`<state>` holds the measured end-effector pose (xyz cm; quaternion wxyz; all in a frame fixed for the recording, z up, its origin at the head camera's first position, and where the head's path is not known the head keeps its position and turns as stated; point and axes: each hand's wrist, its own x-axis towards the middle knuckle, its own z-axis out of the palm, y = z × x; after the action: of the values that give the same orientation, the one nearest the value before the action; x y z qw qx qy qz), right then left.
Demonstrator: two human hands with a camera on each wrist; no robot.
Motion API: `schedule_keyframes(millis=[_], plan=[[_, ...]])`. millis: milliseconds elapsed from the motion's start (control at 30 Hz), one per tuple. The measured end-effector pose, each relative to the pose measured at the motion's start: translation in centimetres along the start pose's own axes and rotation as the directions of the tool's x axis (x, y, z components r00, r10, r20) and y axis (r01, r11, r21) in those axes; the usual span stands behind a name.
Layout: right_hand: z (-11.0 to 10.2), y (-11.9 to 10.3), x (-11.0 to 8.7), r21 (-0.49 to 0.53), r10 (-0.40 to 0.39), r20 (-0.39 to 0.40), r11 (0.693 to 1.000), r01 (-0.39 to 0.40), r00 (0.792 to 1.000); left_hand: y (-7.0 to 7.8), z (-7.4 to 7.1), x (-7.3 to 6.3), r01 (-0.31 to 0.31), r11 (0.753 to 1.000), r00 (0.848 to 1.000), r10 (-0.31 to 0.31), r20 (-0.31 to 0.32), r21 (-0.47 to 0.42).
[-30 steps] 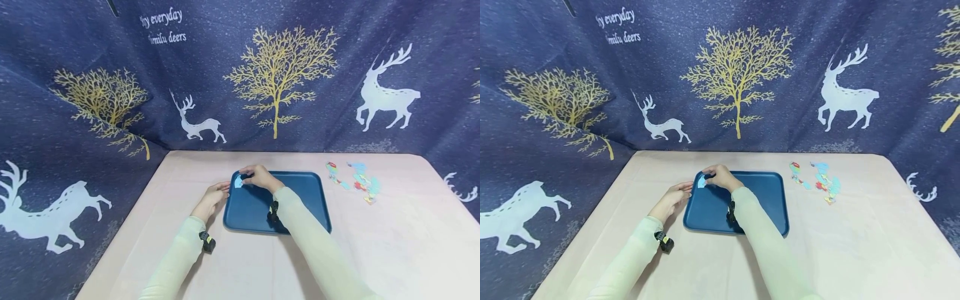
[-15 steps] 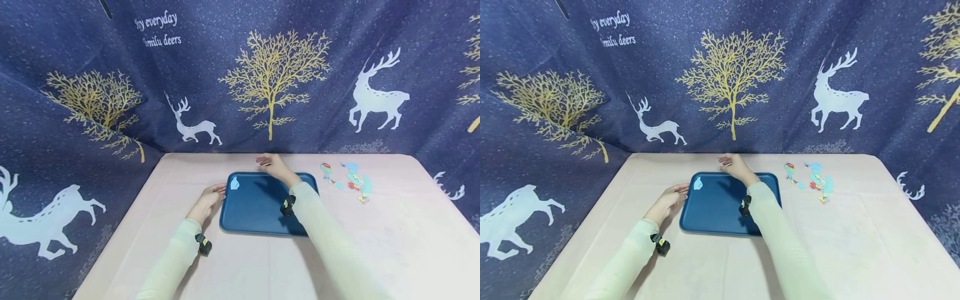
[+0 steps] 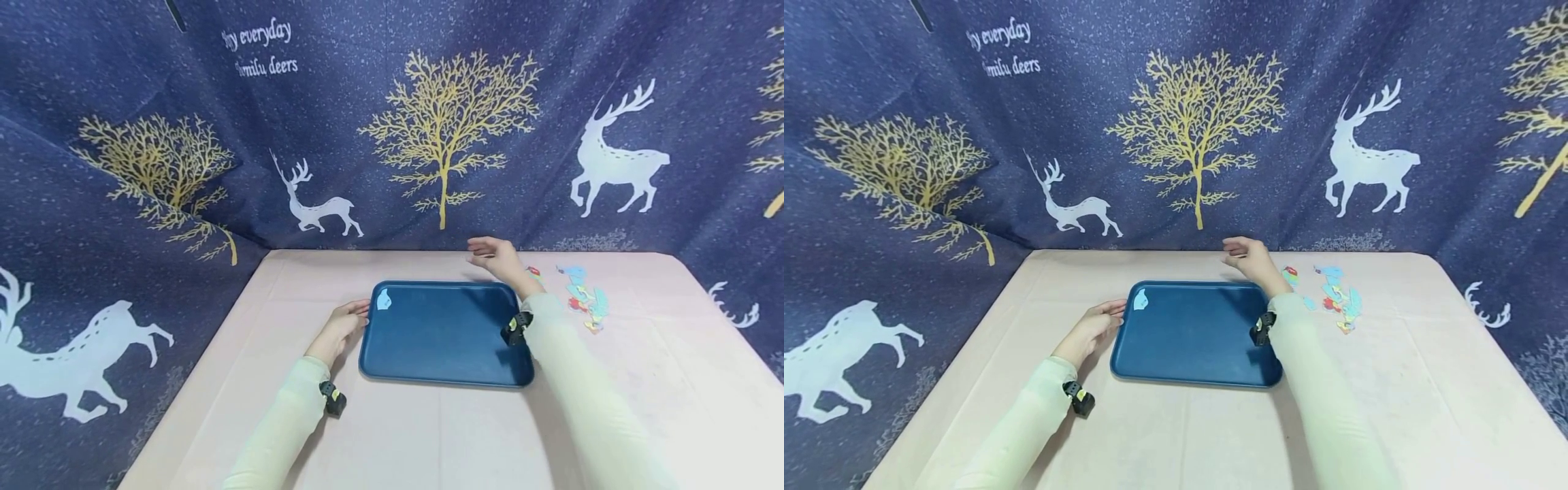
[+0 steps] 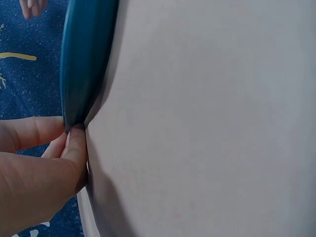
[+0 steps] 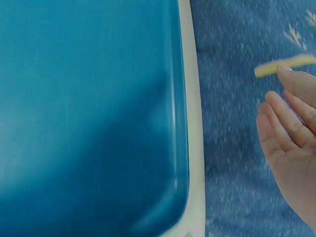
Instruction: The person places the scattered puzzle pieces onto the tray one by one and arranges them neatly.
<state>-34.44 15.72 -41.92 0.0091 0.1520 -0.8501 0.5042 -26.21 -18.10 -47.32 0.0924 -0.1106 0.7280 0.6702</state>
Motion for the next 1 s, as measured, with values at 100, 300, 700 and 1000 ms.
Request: schedule_keyframes(millis=[100,300,700,1000], plan=[[-1.3,0.7,-0.5,0.006,0.021,-0.018,1.0,-0.021,1.0,0.0,0.1,0.0,-0.001,1.0,1.0,0.001,-0.005,0.006],[-3.3,2.0,-1.3,0.006,0.061,-0.062,0.998,-0.061,0.996,0.1,0.1,-0.1,0.005,1.0,1.0,-0.005,-0.009,0.0],[-6.0,4.9,-3.5,0.035,0.166,-0.102,0.986,-0.163,0.981,0.2,-0.1,-0.2,0.004,1.0,1.0,-0.004,0.004,0.005],[-6.5,6.5,-4.3,0.183,0.349,-0.065,0.925,-0.332,0.935,0.1,-0.1,-0.2,0.005,1.0,1.0,-0.005,0.007,0.0]])
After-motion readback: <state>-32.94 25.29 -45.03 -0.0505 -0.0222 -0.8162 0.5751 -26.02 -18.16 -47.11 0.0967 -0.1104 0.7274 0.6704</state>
